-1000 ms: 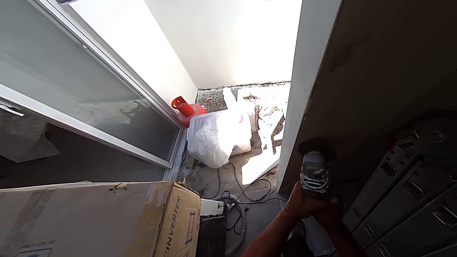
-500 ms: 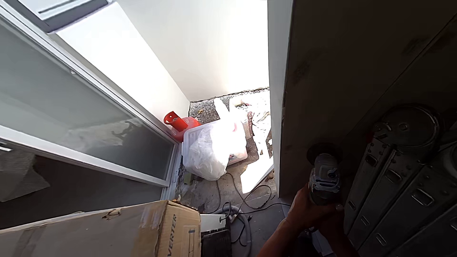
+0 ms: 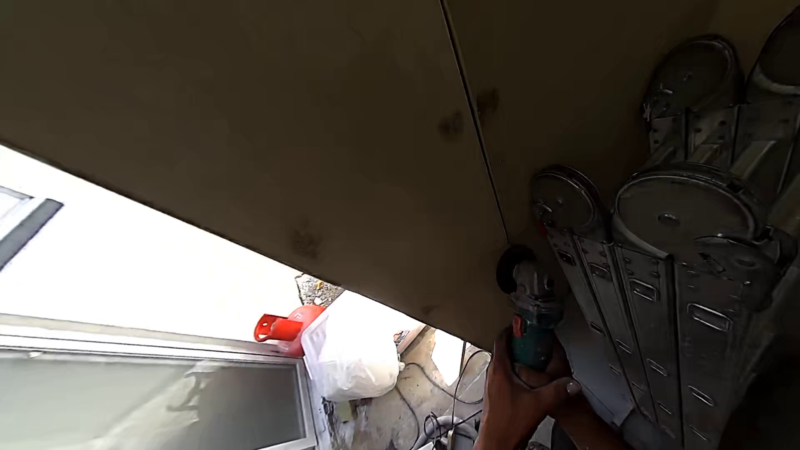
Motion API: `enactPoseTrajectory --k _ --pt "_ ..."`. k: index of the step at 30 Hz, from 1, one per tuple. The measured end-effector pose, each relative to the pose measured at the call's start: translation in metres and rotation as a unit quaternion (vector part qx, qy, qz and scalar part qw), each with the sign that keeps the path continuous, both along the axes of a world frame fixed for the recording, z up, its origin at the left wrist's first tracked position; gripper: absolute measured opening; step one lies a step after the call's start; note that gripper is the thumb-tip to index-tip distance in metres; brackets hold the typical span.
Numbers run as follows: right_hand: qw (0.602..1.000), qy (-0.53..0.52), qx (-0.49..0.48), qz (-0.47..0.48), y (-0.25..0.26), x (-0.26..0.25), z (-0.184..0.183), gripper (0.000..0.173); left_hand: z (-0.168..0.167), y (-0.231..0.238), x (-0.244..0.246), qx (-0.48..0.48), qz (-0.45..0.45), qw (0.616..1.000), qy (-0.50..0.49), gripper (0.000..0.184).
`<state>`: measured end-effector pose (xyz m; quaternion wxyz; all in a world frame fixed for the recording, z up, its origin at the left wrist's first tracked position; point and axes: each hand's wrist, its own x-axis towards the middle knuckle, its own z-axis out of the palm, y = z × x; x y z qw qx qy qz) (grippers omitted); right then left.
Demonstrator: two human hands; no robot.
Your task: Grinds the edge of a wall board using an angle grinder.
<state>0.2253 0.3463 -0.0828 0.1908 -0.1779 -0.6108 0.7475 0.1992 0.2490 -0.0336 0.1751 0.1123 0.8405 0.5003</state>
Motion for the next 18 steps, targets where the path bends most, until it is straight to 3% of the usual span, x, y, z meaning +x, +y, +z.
enactPoseTrajectory --k 3,5,8,10,14,18 --pt "0.999 0.029 -0.036 -0.004 0.002 -0.006 0.001 0.071 0.017 0.006 -0.003 -0.028 -0.005 1.000 0.004 0.127" --pt "0.997 0.023 -0.073 -0.005 0.000 -0.010 0.003 0.075 0.012 0.005 -0.004 -0.015 0.004 1.000 0.016 0.127" --pt "0.995 0.023 -0.096 -0.005 -0.001 -0.012 0.019 0.070 0.021 0.006 -0.005 -0.026 0.010 0.999 0.021 0.116" --pt "0.996 0.039 -0.079 -0.001 0.000 -0.013 0.026 0.066 0.025 0.007 -0.007 -0.030 0.011 0.999 0.025 0.104" --pt "0.998 0.049 -0.027 -0.022 -0.010 -0.024 0.002 0.079 0.003 0.001 -0.015 0.041 0.025 0.998 0.042 0.089" --pt "0.997 0.072 0.003 -0.022 -0.013 -0.025 0.005 0.078 0.003 -0.002 -0.017 0.086 0.035 0.995 0.036 0.076"
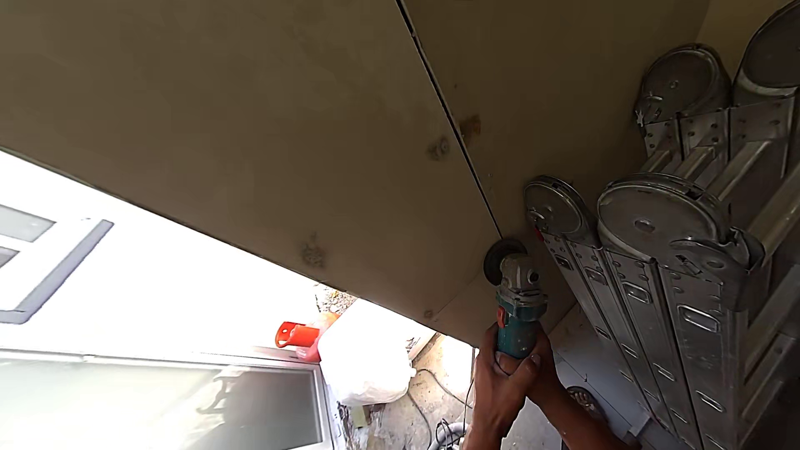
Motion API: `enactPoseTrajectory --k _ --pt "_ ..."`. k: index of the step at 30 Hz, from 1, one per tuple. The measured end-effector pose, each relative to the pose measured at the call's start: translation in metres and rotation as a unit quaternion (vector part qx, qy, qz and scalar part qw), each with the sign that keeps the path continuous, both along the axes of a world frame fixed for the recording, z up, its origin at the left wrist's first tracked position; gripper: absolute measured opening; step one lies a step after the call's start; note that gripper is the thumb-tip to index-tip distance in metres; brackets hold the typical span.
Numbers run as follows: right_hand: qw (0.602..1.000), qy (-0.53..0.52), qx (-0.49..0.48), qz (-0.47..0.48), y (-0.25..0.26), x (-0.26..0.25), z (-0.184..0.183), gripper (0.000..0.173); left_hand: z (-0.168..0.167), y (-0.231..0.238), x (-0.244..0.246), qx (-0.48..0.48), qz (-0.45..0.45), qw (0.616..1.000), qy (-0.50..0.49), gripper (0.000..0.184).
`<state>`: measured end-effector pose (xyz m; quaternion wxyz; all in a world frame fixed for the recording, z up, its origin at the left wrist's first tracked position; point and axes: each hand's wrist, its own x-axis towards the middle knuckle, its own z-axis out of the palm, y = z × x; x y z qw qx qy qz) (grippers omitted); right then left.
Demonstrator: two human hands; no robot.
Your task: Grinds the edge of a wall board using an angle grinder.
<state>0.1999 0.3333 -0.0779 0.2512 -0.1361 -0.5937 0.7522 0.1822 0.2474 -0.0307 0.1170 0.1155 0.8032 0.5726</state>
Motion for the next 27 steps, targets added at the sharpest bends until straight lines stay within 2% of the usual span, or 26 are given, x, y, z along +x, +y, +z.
enactPoseTrajectory --k 12,27 --pt "0.999 -0.016 -0.042 -0.013 -0.011 0.001 -0.001 0.075 -0.002 -0.005 0.001 -0.006 0.004 1.000 -0.007 0.060" --pt "0.999 -0.017 -0.044 -0.015 -0.012 -0.001 0.005 0.078 0.001 -0.006 -0.001 -0.019 0.011 1.000 -0.012 0.061"
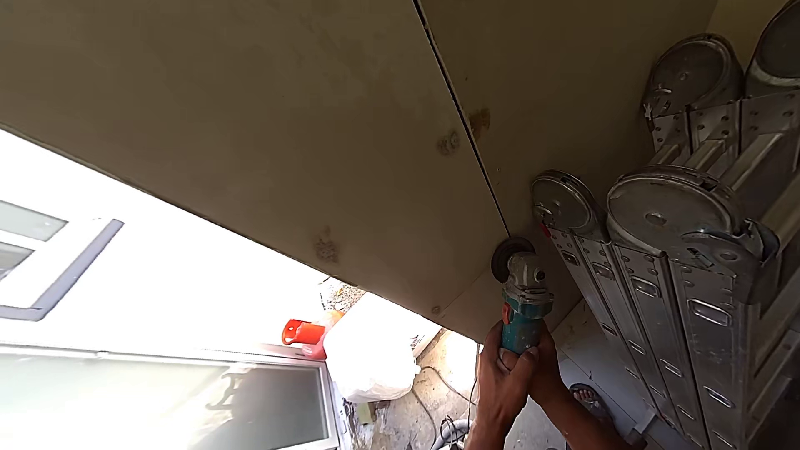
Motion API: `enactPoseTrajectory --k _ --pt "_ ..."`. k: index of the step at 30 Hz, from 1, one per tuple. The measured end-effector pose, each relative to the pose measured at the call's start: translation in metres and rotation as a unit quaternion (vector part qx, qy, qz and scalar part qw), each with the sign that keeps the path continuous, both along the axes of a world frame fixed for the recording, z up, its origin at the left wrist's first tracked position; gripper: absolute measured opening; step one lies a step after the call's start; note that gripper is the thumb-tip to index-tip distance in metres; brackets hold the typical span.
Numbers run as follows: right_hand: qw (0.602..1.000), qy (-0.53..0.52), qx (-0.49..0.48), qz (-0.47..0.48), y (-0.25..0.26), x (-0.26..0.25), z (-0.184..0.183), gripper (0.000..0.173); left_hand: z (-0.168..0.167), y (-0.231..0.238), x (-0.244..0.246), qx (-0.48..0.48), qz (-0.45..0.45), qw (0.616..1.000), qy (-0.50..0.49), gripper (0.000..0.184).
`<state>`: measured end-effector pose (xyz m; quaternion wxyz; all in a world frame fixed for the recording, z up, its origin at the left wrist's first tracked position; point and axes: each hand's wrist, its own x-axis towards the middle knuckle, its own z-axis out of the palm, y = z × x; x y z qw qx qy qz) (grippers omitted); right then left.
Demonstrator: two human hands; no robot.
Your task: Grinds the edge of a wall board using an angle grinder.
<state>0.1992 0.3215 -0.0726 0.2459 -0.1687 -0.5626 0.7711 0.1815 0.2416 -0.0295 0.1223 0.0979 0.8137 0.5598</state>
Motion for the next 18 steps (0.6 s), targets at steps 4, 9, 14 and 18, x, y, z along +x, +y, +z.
enactPoseTrajectory --k 4,9,14,18 --pt "1.000 -0.002 0.006 -0.002 0.0004 0.0027 -0.0010 0.078 -0.0018 -0.0003 0.0017 0.008 -0.004 1.000 0.002 0.061" --pt "1.000 -0.016 0.012 -0.011 0.0019 0.0009 0.0012 0.078 -0.0006 0.0018 -0.0022 0.009 -0.013 1.000 0.004 0.060" --pt "1.000 0.001 0.016 -0.007 0.0001 -0.0010 0.0063 0.077 0.0038 -0.0014 -0.0031 0.011 -0.014 1.000 0.007 0.059" --pt "1.000 -0.013 0.009 -0.018 -0.0004 -0.0003 0.0019 0.079 0.0054 0.0005 -0.0032 0.004 -0.020 1.000 -0.006 0.059"
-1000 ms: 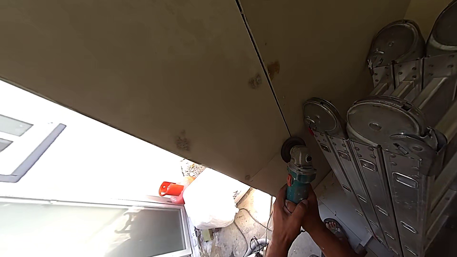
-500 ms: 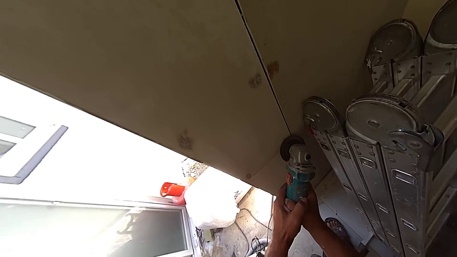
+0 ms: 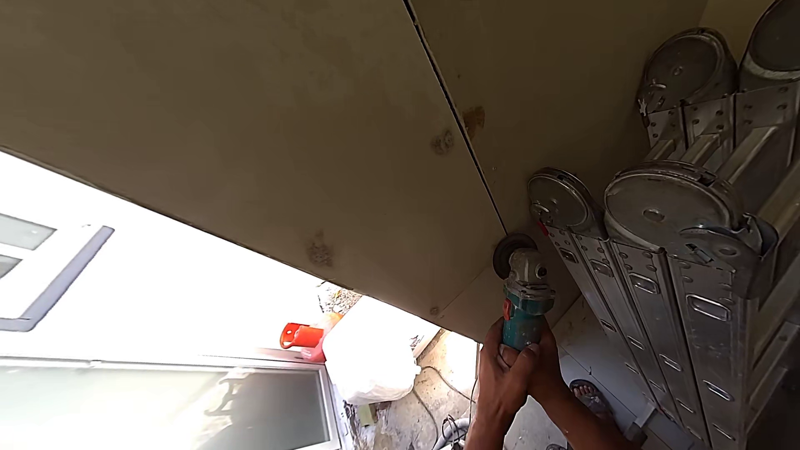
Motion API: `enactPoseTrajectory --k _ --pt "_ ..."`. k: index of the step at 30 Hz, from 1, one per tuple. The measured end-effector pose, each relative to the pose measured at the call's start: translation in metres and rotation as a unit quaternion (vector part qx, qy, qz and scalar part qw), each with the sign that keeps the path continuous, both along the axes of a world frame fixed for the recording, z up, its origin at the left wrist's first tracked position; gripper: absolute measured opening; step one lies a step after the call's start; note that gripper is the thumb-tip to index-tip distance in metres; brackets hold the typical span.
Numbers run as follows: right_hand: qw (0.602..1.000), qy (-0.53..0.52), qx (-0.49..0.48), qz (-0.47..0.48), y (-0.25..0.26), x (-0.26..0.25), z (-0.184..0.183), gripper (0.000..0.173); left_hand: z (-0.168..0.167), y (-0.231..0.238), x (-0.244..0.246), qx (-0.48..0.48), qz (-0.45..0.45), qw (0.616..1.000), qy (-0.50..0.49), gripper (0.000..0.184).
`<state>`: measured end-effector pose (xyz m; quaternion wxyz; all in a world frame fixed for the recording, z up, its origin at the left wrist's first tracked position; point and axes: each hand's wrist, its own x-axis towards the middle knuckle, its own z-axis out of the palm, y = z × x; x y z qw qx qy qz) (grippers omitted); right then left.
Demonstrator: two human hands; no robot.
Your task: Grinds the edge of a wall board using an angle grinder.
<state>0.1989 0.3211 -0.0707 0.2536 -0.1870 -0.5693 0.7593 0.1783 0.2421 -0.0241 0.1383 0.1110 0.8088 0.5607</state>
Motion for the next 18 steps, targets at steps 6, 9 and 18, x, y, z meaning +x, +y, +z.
enactPoseTrajectory --k 6,9,18 --pt "1.000 -0.004 0.005 -0.018 -0.0002 0.0037 -0.0052 0.077 -0.0065 -0.0001 0.0008 0.009 -0.017 1.000 -0.001 0.059" --pt "1.000 -0.007 0.008 -0.016 0.0013 -0.0003 -0.0012 0.077 -0.0032 0.0013 -0.0030 0.008 -0.015 1.000 -0.008 0.060" --pt "1.000 0.005 -0.006 -0.011 -0.0054 -0.0023 0.0041 0.075 0.0023 -0.0059 -0.0061 0.009 -0.025 1.000 0.000 0.056"
